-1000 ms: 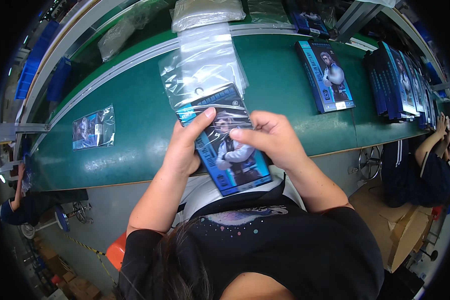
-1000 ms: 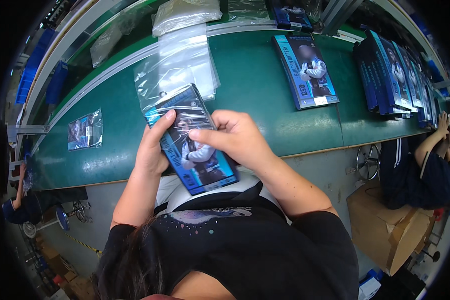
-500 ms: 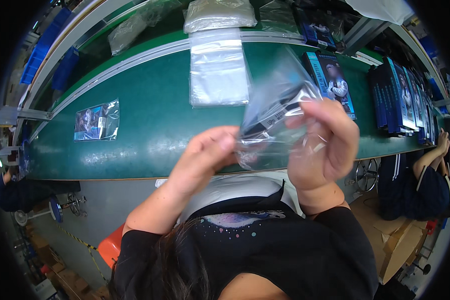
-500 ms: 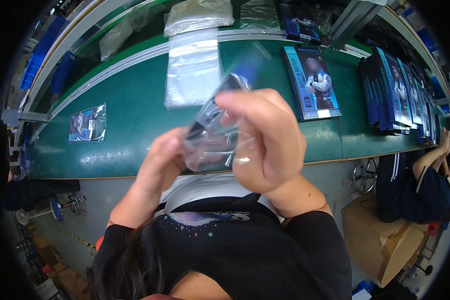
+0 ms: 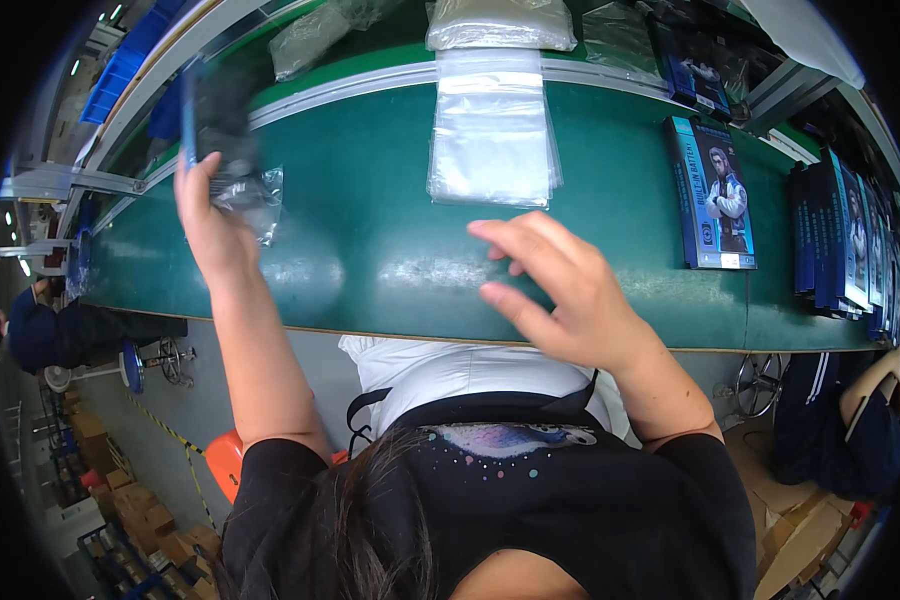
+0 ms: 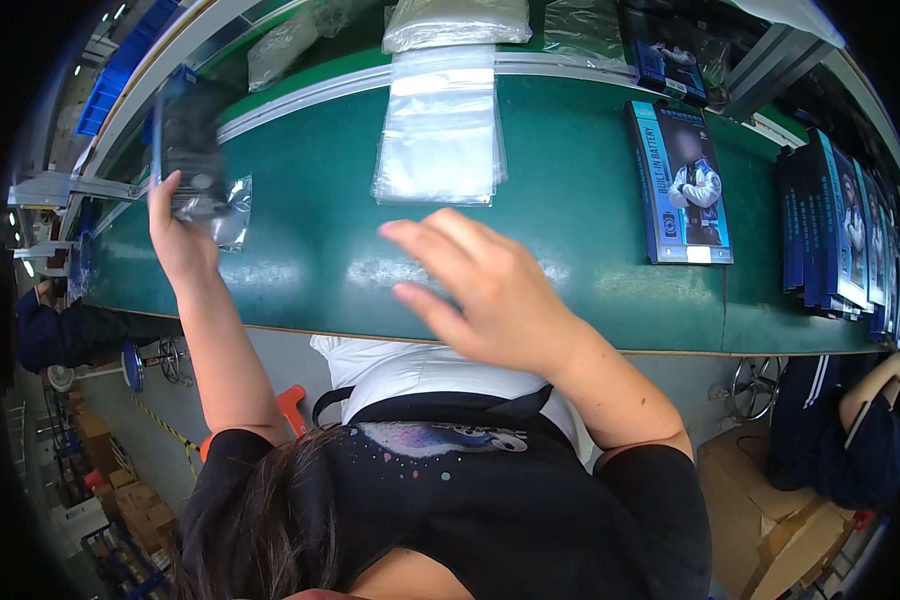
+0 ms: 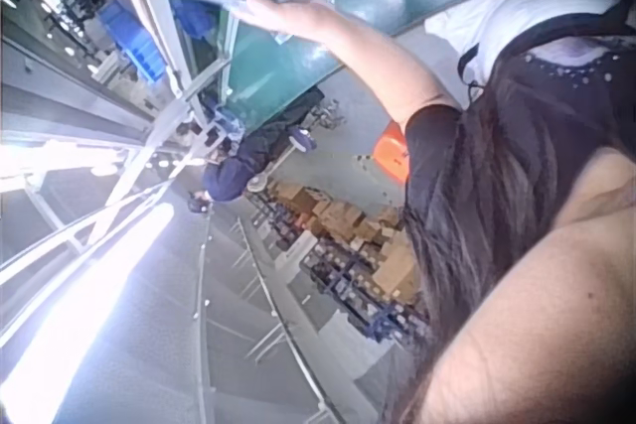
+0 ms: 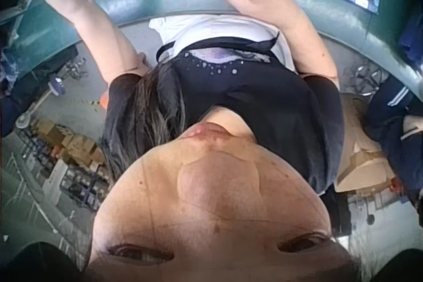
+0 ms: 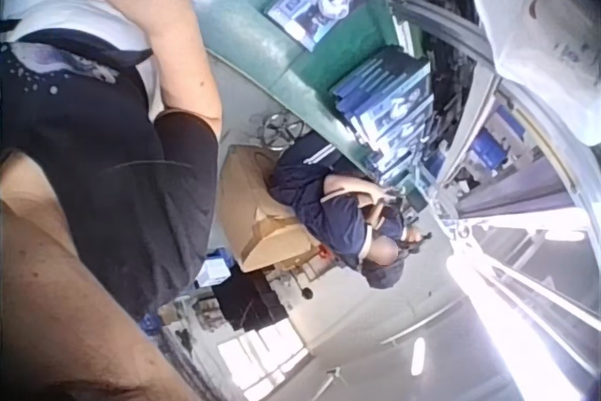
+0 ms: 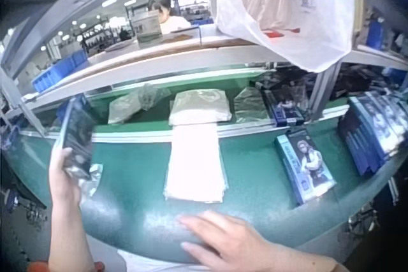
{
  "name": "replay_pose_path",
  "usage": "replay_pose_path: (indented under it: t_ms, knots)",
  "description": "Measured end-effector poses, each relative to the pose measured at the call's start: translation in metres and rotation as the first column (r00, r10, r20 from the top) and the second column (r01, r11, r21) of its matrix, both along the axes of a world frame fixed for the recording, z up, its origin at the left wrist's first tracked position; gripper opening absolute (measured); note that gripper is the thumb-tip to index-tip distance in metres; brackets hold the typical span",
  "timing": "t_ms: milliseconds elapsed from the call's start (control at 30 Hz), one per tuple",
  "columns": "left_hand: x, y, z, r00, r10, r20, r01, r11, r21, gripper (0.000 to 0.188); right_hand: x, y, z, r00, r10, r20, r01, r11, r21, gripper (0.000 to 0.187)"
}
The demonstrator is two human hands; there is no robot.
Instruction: Packing small electronics into plastic bags.
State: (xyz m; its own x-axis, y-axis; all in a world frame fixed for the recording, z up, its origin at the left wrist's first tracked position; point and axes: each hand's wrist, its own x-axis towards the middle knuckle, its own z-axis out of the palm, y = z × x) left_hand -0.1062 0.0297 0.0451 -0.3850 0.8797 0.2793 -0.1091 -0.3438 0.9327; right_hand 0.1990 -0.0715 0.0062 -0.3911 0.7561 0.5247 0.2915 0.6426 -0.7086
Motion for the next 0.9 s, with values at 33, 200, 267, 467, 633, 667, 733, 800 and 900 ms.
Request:
replay_pose_path:
  t_ms: [33, 200, 267, 467, 633, 667, 733, 800, 900]
  knots:
    - [-0.001, 0.009, 0.000, 0.919, 0.277, -0.281, -0.297, 0.954, -0.029, 0.048, 0.007, 0.001, -0.006, 0.999, -0.036, -0.007, 0.035, 0.997, -0.073, 0.039]
    - [-0.101, 0.064, -0.071, 0.110, -0.063, -0.992, -0.935, 0.333, -0.125, 0.083, 0.010, 0.004, -0.026, 0.995, -0.101, -0.005, 0.098, 0.973, -0.210, 0.034]
    - [-0.095, 0.078, -0.063, 0.188, -0.083, -0.979, -0.928, 0.313, -0.204, 0.087, 0.011, 0.003, -0.028, 0.993, -0.097, 0.062, 0.104, 0.985, -0.135, 0.031]
    - [-0.104, 0.079, -0.059, 0.219, -0.206, -0.954, -0.909, 0.313, -0.276, 0.087, 0.015, 0.001, -0.030, 0.994, -0.102, 0.039, 0.106, 0.985, -0.136, 0.028]
    - [-0.114, 0.020, -0.076, 0.084, -0.135, -0.987, -0.564, 0.810, -0.159, 0.074, 0.024, -0.001, -0.035, 0.992, -0.130, 0.002, 0.128, 0.978, -0.167, 0.026]
    - [-0.116, 0.006, -0.075, 0.083, -0.143, -0.986, -0.560, 0.812, -0.165, 0.074, 0.025, -0.001, -0.036, 0.993, -0.121, -0.006, 0.118, 0.975, -0.187, 0.026]
    - [-0.119, -0.018, -0.070, 0.164, -0.121, -0.979, -0.449, 0.875, -0.183, 0.071, 0.026, 0.000, -0.034, 0.993, -0.122, -0.004, 0.118, 0.970, -0.214, 0.026]
    - [-0.144, -0.018, -0.070, 0.223, -0.124, -0.967, -0.461, 0.861, -0.216, 0.073, 0.025, 0.000, -0.032, 0.994, -0.107, 0.005, 0.105, 0.967, -0.234, 0.025]
    - [-0.127, 0.000, -0.057, 0.251, -0.099, -0.963, -0.619, 0.748, -0.238, 0.100, 0.023, 0.001, -0.031, 0.994, -0.112, 0.013, 0.112, 0.970, -0.217, 0.026]
